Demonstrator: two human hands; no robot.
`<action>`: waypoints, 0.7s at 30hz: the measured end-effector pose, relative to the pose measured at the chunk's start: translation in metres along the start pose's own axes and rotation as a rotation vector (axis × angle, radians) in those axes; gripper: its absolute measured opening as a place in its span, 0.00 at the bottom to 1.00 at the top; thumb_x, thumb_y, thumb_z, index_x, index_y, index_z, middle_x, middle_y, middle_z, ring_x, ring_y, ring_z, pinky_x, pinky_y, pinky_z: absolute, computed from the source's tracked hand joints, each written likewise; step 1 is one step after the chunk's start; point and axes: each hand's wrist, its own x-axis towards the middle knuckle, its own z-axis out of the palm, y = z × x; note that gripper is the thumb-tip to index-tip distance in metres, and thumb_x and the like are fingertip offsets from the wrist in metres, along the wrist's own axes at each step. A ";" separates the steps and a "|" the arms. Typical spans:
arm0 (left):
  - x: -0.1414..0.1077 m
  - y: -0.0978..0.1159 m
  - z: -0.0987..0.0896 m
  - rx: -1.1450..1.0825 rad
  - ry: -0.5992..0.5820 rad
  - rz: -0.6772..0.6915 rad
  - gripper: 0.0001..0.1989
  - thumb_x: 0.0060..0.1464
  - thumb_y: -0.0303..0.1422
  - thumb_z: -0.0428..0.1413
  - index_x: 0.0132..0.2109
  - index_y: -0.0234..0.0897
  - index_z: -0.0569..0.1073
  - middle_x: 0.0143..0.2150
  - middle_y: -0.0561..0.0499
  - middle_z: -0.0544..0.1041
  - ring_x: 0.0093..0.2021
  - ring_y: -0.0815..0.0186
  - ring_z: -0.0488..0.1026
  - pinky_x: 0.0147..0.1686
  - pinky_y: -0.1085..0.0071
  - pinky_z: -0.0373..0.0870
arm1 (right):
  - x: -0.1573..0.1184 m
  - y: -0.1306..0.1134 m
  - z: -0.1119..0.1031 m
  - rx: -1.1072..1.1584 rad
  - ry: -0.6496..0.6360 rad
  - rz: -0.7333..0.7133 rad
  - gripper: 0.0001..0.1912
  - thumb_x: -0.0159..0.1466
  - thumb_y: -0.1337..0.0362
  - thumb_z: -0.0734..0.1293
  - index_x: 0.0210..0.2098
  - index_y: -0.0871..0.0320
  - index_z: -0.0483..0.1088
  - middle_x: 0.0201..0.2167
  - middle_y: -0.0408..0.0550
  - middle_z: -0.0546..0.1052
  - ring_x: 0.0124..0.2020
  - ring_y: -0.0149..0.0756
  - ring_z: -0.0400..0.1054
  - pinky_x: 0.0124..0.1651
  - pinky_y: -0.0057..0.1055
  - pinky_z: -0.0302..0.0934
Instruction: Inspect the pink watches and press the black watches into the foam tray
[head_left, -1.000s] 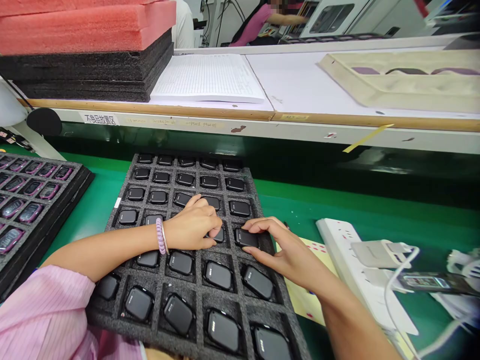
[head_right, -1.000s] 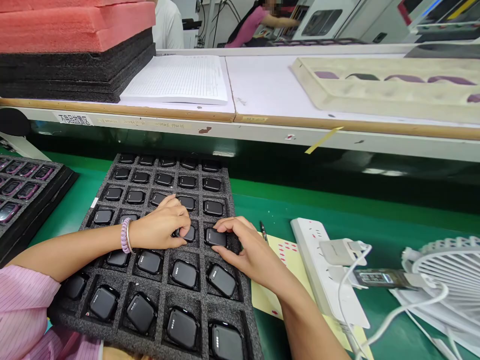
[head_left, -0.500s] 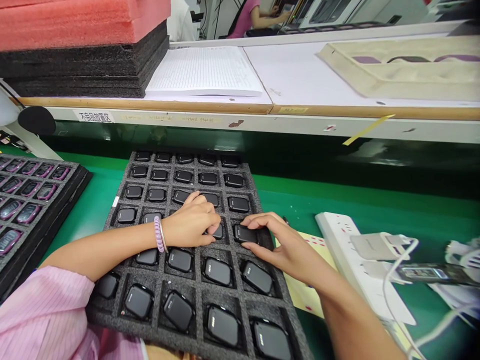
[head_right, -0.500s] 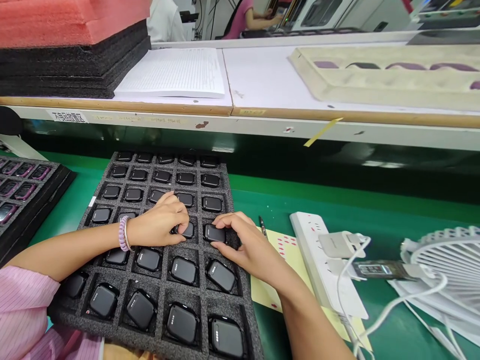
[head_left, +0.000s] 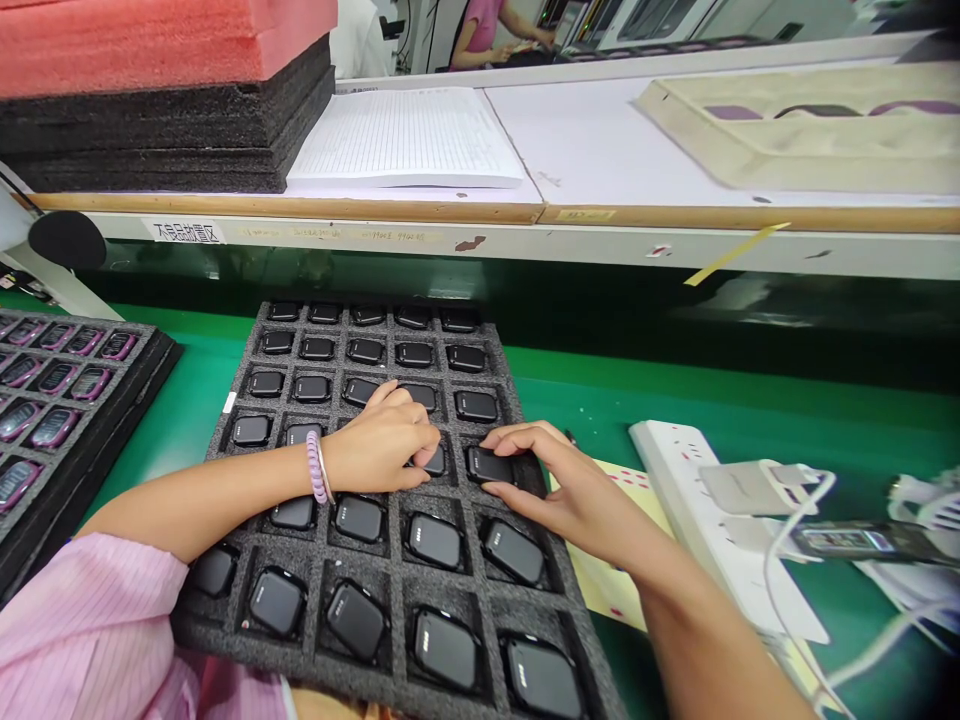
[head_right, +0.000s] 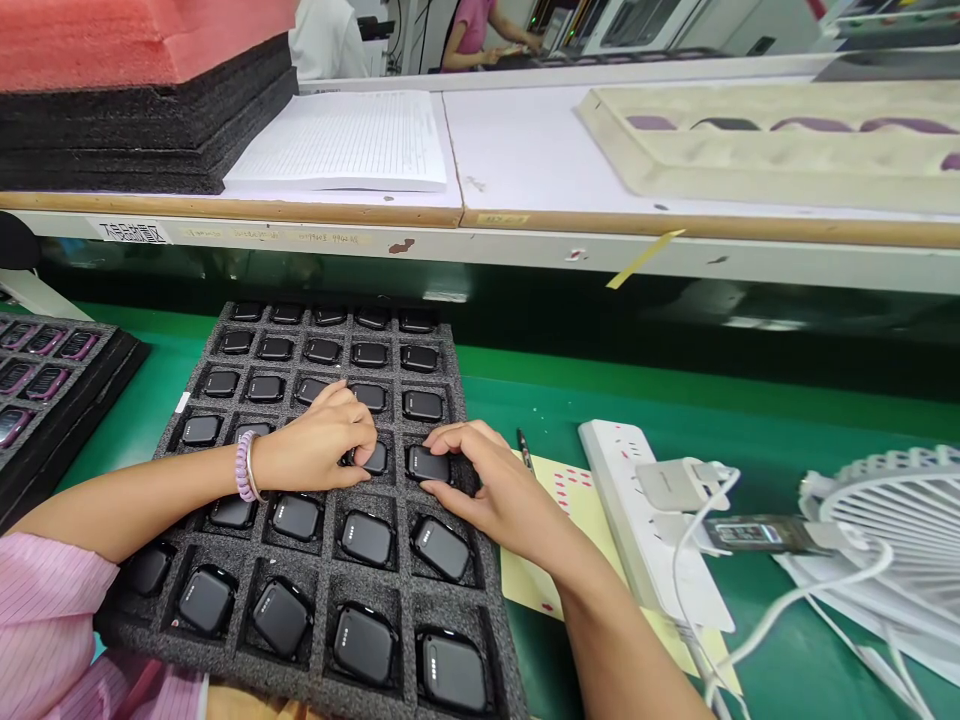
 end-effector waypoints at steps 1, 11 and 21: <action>0.000 0.000 0.000 -0.001 0.002 0.002 0.10 0.52 0.30 0.65 0.31 0.37 0.70 0.38 0.50 0.71 0.48 0.58 0.66 0.68 0.48 0.48 | 0.000 0.000 0.000 0.002 -0.003 0.008 0.09 0.68 0.57 0.66 0.44 0.52 0.64 0.43 0.51 0.74 0.45 0.45 0.69 0.46 0.41 0.66; 0.000 0.001 -0.001 -0.001 -0.006 -0.007 0.10 0.52 0.30 0.65 0.30 0.37 0.70 0.38 0.49 0.71 0.48 0.58 0.66 0.69 0.47 0.47 | 0.001 -0.001 0.000 -0.002 0.010 -0.017 0.08 0.69 0.58 0.66 0.44 0.51 0.64 0.43 0.49 0.74 0.45 0.44 0.69 0.46 0.39 0.66; 0.000 0.002 -0.004 0.059 -0.013 0.017 0.10 0.52 0.31 0.66 0.32 0.37 0.71 0.37 0.49 0.72 0.47 0.57 0.67 0.70 0.47 0.45 | 0.001 -0.001 0.000 -0.016 -0.006 -0.028 0.08 0.69 0.58 0.65 0.43 0.52 0.63 0.42 0.50 0.74 0.45 0.45 0.70 0.46 0.40 0.65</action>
